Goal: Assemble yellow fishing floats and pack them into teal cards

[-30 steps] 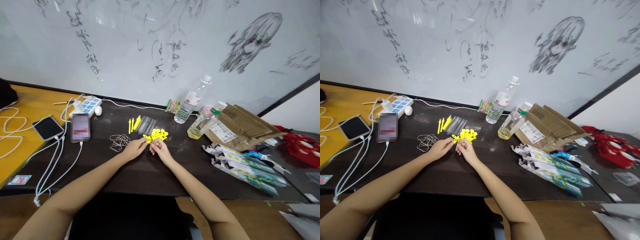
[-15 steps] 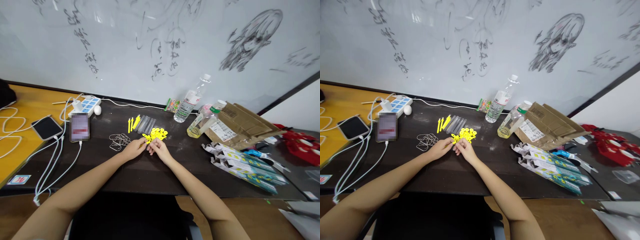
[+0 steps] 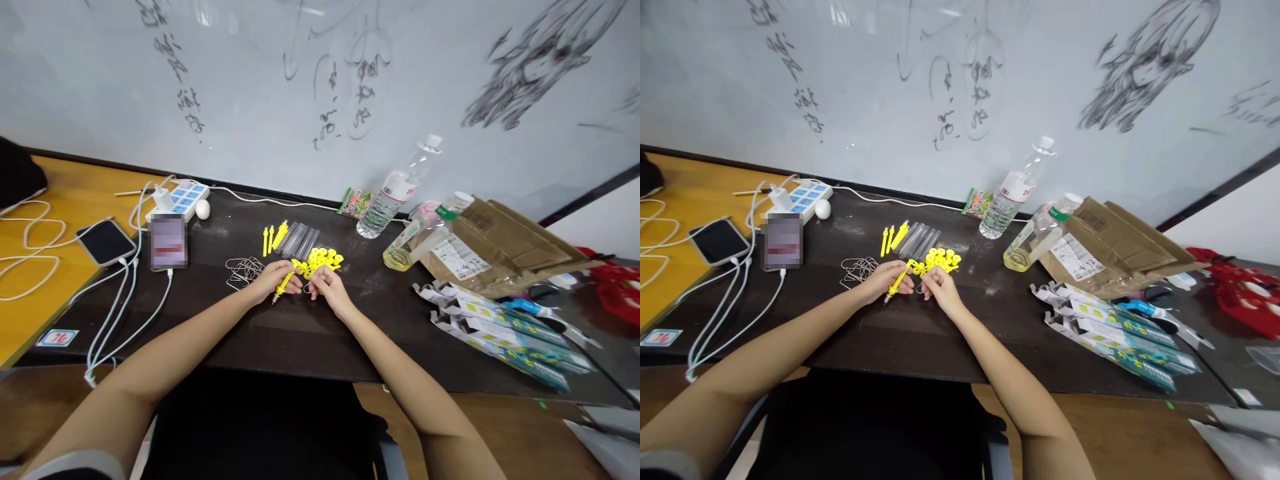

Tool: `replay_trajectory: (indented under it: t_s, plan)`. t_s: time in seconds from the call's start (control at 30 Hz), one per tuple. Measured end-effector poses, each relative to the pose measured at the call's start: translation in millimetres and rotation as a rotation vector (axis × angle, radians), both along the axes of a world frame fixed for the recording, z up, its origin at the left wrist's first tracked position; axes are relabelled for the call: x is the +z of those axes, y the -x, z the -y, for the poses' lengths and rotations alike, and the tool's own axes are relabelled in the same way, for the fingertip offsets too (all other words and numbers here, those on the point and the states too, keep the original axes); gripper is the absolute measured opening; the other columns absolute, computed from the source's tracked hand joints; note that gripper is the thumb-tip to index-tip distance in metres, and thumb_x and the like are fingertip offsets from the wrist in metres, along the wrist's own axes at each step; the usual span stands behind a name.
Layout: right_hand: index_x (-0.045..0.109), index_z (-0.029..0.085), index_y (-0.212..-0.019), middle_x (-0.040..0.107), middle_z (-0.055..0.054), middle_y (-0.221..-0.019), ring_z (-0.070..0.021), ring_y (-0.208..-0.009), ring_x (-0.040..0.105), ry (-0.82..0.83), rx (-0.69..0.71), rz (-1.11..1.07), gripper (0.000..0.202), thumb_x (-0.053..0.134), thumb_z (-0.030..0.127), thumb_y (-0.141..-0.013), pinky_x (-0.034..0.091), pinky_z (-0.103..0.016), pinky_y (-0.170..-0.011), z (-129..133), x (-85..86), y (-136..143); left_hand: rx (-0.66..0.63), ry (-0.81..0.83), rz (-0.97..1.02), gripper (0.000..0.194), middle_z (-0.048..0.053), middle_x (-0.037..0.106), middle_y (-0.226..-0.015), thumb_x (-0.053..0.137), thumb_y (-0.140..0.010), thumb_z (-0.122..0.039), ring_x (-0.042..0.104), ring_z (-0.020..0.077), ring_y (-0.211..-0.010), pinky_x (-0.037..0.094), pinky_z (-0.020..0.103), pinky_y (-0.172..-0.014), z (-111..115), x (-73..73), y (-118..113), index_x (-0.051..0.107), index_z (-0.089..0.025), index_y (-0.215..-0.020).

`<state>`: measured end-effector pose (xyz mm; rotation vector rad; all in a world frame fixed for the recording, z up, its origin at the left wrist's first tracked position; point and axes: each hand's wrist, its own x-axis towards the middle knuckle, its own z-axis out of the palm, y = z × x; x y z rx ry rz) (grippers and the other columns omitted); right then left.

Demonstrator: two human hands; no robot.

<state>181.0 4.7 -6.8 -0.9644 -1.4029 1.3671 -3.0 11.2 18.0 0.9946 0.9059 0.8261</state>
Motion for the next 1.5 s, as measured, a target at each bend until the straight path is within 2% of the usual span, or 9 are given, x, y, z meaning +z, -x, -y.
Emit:
replay_trajectory:
  t_s: [0.2,0.37,0.47,1.07,1.3,1.5]
  plan:
    - [0.047,0.019,-0.073,0.063,0.005,-0.055,-0.0079,-0.041,0.053,0.022,0.013,-0.015,0.033,0.067,0.046,-0.074,0.046,-0.020,-0.043,0.7,0.7,-1.5,0.001,-0.030,0.034,0.022,0.008,0.071,-0.072,0.056,-0.086,-0.034,0.068,0.0146,-0.054,0.052,0.023,-0.052,0.2,0.4,0.9,0.055,-0.012,-0.091]
    - [0.045,0.020,-0.074,0.067,0.002,-0.063,-0.0096,-0.048,0.060,0.008,0.096,-0.008,0.035,0.067,0.047,-0.075,0.052,-0.023,-0.049,5.8,4.1,0.0,-0.026,-0.199,-0.002,0.025,-0.001,0.063,-0.058,0.059,-0.085,-0.037,0.053,0.0064,-0.036,0.046,0.019,-0.042,0.1,-4.9,-1.0,0.055,-0.012,-0.087]
    - [0.045,0.020,-0.073,0.068,0.001,-0.065,-0.0095,-0.049,0.061,-0.001,0.131,0.009,0.035,0.067,0.048,-0.075,0.052,-0.023,-0.050,6.8,4.8,0.8,-0.062,-0.266,-0.046,0.030,-0.004,0.060,-0.057,0.063,-0.081,-0.041,0.051,0.0058,-0.035,0.045,0.019,-0.040,0.4,-8.1,-2.1,0.052,-0.013,-0.082]
    - [0.049,0.019,-0.073,0.067,0.001,-0.065,-0.0086,-0.050,0.060,0.000,0.120,0.020,0.035,0.071,0.045,-0.072,0.052,-0.022,-0.048,4.5,1.4,1.4,-0.150,-0.345,-0.164,0.033,-0.005,0.059,-0.056,0.062,-0.080,-0.045,0.054,0.0062,-0.037,0.043,0.018,-0.040,-1.0,-18.4,-2.4,0.050,-0.014,-0.083]
    - [0.049,0.018,-0.072,0.067,0.001,-0.064,-0.0078,-0.048,0.059,0.007,0.107,0.024,0.034,0.071,0.044,-0.072,0.051,-0.021,-0.047,3.0,1.2,0.5,-0.171,-0.341,-0.136,0.034,-0.005,0.058,-0.056,0.063,-0.079,-0.046,0.054,0.0074,-0.037,0.044,0.019,-0.039,-1.9,-21.3,-2.7,0.047,-0.016,-0.084]
    - [0.049,0.018,-0.072,0.067,0.001,-0.064,-0.0082,-0.048,0.059,-0.001,0.099,0.023,0.035,0.071,0.045,-0.071,0.051,-0.021,-0.046,2.8,1.5,-0.2,-0.179,-0.368,-0.156,0.033,-0.013,0.044,-0.045,0.060,-0.081,-0.046,0.037,0.0039,-0.029,0.034,0.015,-0.034,-1.1,-19.0,-2.9,0.040,-0.020,-0.089]
